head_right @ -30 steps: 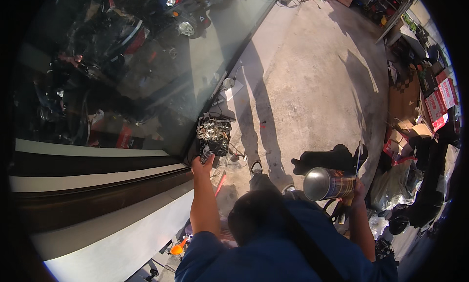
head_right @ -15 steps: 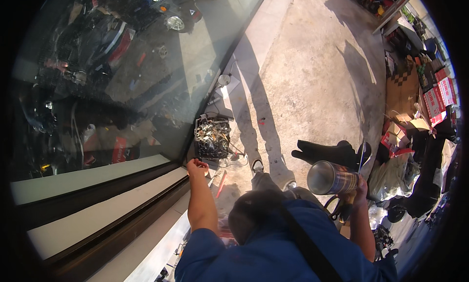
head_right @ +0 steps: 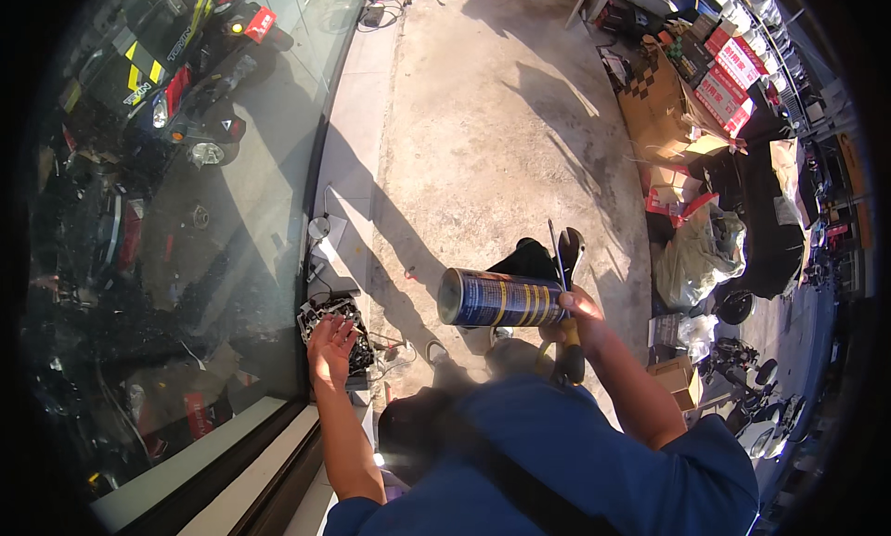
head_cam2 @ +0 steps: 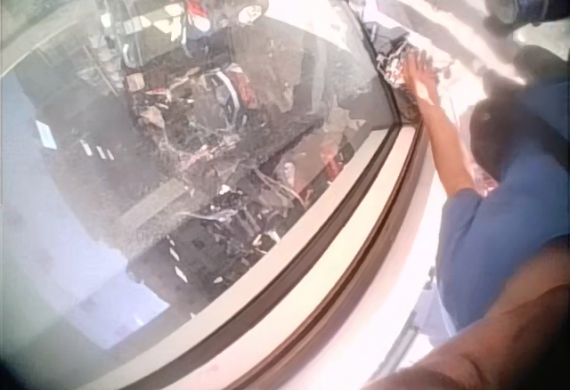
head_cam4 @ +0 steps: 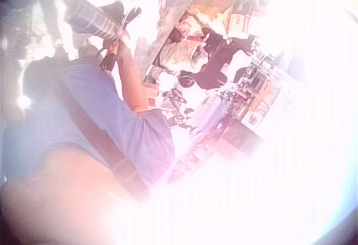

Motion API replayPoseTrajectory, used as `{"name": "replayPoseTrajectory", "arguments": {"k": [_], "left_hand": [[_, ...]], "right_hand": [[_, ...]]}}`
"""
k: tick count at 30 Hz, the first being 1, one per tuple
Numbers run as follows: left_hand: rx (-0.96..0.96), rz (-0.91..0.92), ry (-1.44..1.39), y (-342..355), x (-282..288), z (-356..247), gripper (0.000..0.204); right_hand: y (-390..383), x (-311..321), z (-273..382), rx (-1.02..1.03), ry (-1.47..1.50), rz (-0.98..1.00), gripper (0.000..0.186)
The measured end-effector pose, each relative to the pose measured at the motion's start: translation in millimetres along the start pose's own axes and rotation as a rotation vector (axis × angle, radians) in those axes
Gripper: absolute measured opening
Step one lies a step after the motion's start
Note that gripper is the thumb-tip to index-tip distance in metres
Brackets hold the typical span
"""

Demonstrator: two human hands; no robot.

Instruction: The person uses pliers to strip and twist wires, then uses a screwdriver to tighten screws on the rear seat area of a scooter. The person walks around the workshop area, picks up a cardboard box, and places tools into a cabinet.

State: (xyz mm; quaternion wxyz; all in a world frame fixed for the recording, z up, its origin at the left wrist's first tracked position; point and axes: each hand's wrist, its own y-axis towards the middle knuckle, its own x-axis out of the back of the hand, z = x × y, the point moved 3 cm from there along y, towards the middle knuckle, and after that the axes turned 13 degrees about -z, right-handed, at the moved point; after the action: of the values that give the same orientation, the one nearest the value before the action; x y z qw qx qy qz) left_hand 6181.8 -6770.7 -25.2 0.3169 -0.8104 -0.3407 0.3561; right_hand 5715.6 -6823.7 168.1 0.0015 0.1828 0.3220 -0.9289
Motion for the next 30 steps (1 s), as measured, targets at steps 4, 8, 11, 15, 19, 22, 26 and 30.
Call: {"name": "replayPoseTrajectory", "arguments": {"k": [4, 8, 11, 15, 19, 22, 26, 30], "left_hand": [[-0.348, 0.427, 0.292, -72.7, -161.5, -13.5, 0.056], [-1.023, 0.854, 1.005, -148.6, -286.6, -31.4, 0.091], [-1.305, 1.027, 1.238, -160.3, -377.8, -8.5, 0.079], [-1.375, 1.012, 1.538, -136.0, -465.7, 5.4, 0.063], [-0.915, 0.991, 1.346, -91.1, -535.5, 15.3, 0.066], [-0.464, 0.769, 1.049, -57.0, -564.6, 19.8, 0.071], [-0.162, 0.744, 0.205, -18.4, -619.5, 22.1, 0.078], [-0.149, 0.809, 0.161, 43.3, -699.0, 26.3, 0.078]], "right_hand": [[14.7, -0.7, 24.4, -0.023, -0.067, -0.227, 0.067], [38.8, 5.9, 56.9, 0.033, -0.009, -0.200, 0.065], [67.1, 25.7, 85.1, 0.061, 0.014, -0.219, 0.062], [123.9, 67.3, 140.9, 0.060, 0.026, -0.099, 0.067], [175.1, 106.0, 207.1, 0.097, 0.101, -0.055, 0.072], [213.1, 129.6, 254.2, 0.094, 0.172, -0.119, 0.074], [265.7, 159.3, 312.6, 0.066, 0.173, -0.207, 0.044], [329.9, 170.6, 366.4, 0.014, 0.196, -0.182, 0.034]]}}
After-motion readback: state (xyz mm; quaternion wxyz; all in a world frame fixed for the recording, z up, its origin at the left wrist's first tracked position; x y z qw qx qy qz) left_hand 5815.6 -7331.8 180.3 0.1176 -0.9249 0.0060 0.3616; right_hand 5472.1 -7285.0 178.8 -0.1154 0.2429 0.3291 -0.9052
